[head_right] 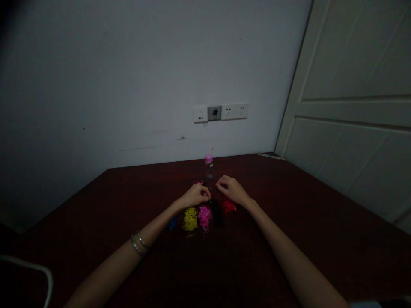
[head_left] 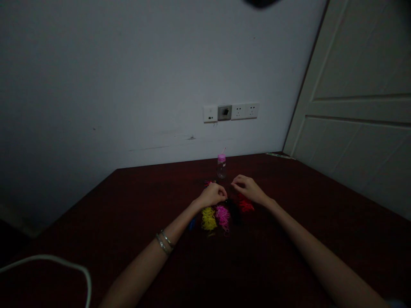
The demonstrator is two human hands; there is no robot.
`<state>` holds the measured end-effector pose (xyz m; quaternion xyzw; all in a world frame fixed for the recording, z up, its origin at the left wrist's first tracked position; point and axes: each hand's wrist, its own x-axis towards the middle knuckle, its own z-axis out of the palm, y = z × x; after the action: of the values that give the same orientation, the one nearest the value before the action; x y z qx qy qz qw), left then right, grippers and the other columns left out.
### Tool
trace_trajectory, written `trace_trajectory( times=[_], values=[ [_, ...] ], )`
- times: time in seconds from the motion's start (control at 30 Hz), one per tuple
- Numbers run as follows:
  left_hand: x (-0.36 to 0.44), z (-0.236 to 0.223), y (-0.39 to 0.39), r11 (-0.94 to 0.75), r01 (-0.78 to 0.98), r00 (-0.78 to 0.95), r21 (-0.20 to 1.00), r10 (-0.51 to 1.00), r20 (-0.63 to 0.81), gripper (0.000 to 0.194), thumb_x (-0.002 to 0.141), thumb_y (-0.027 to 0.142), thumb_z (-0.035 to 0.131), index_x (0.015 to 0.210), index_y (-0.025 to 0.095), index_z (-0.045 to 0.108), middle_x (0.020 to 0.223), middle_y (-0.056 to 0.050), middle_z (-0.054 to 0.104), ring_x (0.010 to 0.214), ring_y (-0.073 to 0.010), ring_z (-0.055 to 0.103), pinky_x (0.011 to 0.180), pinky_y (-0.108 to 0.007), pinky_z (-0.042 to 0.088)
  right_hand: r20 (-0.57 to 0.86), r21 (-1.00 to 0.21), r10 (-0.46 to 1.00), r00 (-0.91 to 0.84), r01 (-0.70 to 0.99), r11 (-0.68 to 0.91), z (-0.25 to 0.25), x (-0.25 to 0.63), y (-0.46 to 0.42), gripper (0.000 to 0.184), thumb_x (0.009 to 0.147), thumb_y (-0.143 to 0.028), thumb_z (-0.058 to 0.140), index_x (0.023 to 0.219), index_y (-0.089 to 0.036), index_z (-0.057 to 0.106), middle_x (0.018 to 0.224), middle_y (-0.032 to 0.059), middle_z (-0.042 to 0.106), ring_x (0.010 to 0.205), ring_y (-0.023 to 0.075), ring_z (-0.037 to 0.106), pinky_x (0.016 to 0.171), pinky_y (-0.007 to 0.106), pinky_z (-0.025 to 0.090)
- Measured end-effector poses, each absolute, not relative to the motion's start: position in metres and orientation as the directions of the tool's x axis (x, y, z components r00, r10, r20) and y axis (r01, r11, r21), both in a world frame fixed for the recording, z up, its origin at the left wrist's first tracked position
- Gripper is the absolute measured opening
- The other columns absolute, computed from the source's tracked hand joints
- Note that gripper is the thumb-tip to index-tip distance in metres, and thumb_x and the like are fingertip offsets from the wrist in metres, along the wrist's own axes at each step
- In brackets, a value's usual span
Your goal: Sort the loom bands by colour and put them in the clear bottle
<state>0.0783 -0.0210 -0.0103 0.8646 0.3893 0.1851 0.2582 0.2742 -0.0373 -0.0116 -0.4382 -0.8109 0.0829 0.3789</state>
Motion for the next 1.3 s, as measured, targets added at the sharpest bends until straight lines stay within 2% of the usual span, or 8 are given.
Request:
trace_trajectory(
  times=[0.23,0.4,0.67,0.8,0.97,1.13,1.3],
  values=[
    [0.078,-0.013,-0.020,-0.535,0.563,0.616,0.630,0.780,0.113,0.020,0.064,0.023,0.057,0.074,0.011,0.068,0.058,-0.001,0.058,0.052,-0.0090,0.047,0.046,-0.017,0.031,0.541,-0.464,0.771,-0.335,0.646,0.606,-0.010,0.275,-0.038,0.022,0.082,-0.029,0.046,0.077,-0.017,0.064,0.083,0.0060,0.060,0.076,0.0158,0.057,0.071,0.029,0.045],
    [0.060,-0.010,-0.015,-0.532,0.527,0.563,0.662,0.803,0.197,0.021,0.066,0.027,0.058,0.071,0.010,0.069,0.059,-0.002,0.059,0.055,-0.0093,0.048,0.049,-0.018,0.033,0.554,-0.465,0.769,-0.318,0.648,0.603,-0.010,0.275,-0.038,0.021,0.081,-0.029,0.047,0.077,-0.018,0.064,0.083,0.0056,0.060,0.076,0.0159,0.057,0.071,0.029,0.045],
    [-0.005,-0.023,0.016,-0.357,0.551,0.278,0.755,0.931,0.238,0.033,0.064,0.040,0.060,0.070,0.009,0.068,0.059,-0.003,0.061,0.054,-0.0106,0.048,0.051,-0.021,0.032,0.587,-0.472,0.753,-0.298,0.630,0.617,-0.012,0.274,-0.037,0.019,0.081,-0.027,0.048,0.077,-0.017,0.064,0.082,0.0053,0.060,0.076,0.0155,0.057,0.072,0.029,0.045],
    [-0.022,-0.035,0.028,-0.267,0.489,0.103,0.830,0.963,0.249,0.034,0.060,0.041,0.063,0.067,0.008,0.068,0.059,-0.004,0.061,0.054,-0.0106,0.048,0.052,-0.021,0.033,0.564,-0.482,0.763,-0.316,0.625,0.615,-0.017,0.276,-0.034,0.016,0.079,-0.026,0.050,0.077,-0.017,0.064,0.083,0.0051,0.060,0.078,0.0158,0.057,0.074,0.029,0.044],
    [-0.025,-0.046,0.034,-0.203,0.403,-0.032,0.892,0.971,0.235,0.031,0.057,0.040,0.064,0.064,0.010,0.067,0.053,-0.002,0.058,0.050,-0.0100,0.046,0.048,-0.020,0.031,0.514,-0.502,0.784,-0.348,0.619,0.604,-0.021,0.274,-0.032,0.014,0.077,-0.026,0.054,0.080,-0.017,0.064,0.086,0.0051,0.059,0.081,0.0158,0.056,0.075,0.029,0.043],
    [-0.025,-0.052,0.034,-0.232,0.400,-0.029,0.887,0.964,0.265,0.031,0.057,0.040,0.064,0.062,0.009,0.065,0.052,-0.002,0.057,0.049,-0.0102,0.047,0.047,-0.020,0.030,0.429,-0.506,0.814,-0.391,0.642,0.576,-0.022,0.266,-0.033,0.015,0.076,-0.027,0.055,0.084,-0.019,0.064,0.092,0.0051,0.057,0.081,0.0149,0.056,0.073,0.028,0.044],
    [-0.025,-0.053,0.034,-0.257,0.427,-0.005,0.867,0.958,0.286,0.030,0.058,0.039,0.063,0.062,0.009,0.065,0.054,-0.003,0.058,0.051,-0.0112,0.048,0.049,-0.020,0.032,0.361,-0.454,0.824,-0.437,0.689,0.565,-0.017,0.257,-0.029,0.016,0.078,-0.026,0.054,0.086,-0.019,0.065,0.092,0.0055,0.057,0.081,0.0147,0.056,0.074,0.027,0.043]
  ],
)
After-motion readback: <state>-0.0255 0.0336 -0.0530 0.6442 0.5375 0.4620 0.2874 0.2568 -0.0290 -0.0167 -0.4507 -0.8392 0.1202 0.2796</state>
